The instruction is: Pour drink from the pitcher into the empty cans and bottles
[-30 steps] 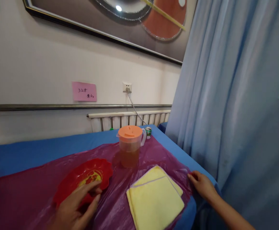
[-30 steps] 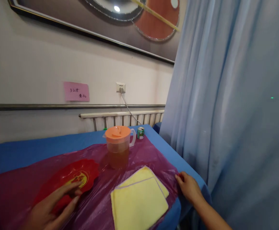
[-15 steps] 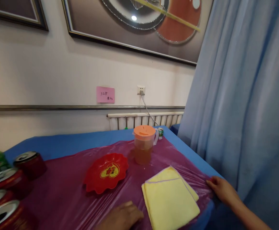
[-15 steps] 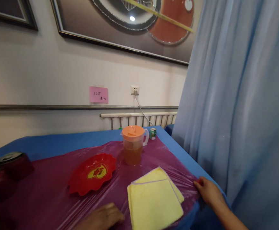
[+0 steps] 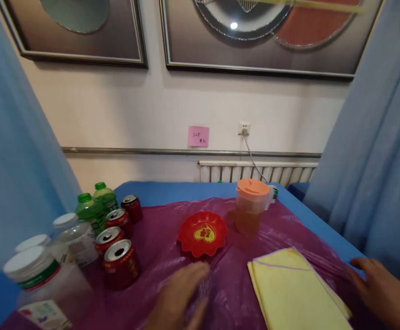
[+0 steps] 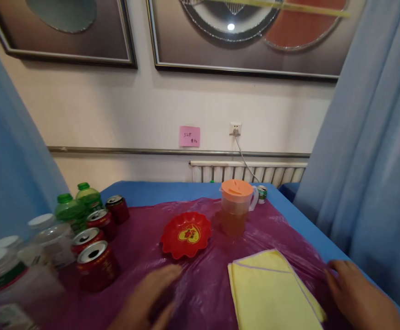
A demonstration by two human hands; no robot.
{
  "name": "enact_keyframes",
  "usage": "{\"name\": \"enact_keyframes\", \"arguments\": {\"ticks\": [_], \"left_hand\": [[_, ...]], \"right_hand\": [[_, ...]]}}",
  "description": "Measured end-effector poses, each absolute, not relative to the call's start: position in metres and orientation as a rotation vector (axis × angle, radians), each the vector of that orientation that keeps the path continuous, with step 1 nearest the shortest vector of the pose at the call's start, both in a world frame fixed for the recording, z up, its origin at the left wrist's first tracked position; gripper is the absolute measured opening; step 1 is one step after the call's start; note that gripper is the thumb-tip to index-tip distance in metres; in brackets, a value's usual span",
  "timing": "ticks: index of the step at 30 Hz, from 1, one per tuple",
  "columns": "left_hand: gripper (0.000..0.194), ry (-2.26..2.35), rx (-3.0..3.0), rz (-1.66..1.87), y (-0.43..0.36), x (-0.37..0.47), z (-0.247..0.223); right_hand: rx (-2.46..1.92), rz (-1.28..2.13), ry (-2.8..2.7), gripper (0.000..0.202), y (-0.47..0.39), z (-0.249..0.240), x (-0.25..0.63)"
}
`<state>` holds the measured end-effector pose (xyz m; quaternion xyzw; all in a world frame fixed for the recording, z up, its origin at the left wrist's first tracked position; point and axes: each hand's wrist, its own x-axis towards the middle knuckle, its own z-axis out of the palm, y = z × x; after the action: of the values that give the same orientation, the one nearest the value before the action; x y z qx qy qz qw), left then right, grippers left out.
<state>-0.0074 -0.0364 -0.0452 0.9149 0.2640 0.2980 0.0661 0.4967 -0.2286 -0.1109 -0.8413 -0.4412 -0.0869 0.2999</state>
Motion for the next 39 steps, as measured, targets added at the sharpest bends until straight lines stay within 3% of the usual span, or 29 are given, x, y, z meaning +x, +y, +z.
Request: {"name": "enact_keyframes", "arguments": {"ticks": [4,11,16,28,30,35,39], "left_hand": [[0.053,1.575,2.416,1.511,-0.011,-0.058,-0.027],[0.068,2.015,2.147,1.558,0.003,-0.083,-0.031],[0.082,2.026,2.004,1.473,0.009,-0.086,-0.033],[0.086,1.895,1.875,1.484,0.007,-0.074,-0.024],[0.086,1.777,1.898,1.484,0.0,-0.059,-0.016],[0.075,1.35,2.097,1.407,-0.004,0.004,0.018],[0.073,1.165,2.153,1.406,0.018,0.052,0.035]], "right_hand": [[-2.022,-0.013,-1.445,0.027,-0.172,-0.073,0.397],[-1.529,0.179,-1.889,0.014,-0.116,-0.033,0.261],[-1.461,0.264,-1.972,0.011,-0.094,-0.029,0.231],[-1.353,0.408,-1.92,0.014,-0.087,-0.039,0.217],[-1.287,0.419,-1.894,0.022,-0.081,-0.032,0.215],[-1.184,0.412,-1.826,0.069,-0.043,-0.006,0.206],[-1.085,0.423,-1.693,0.069,-0.002,0.006,0.208]]}}
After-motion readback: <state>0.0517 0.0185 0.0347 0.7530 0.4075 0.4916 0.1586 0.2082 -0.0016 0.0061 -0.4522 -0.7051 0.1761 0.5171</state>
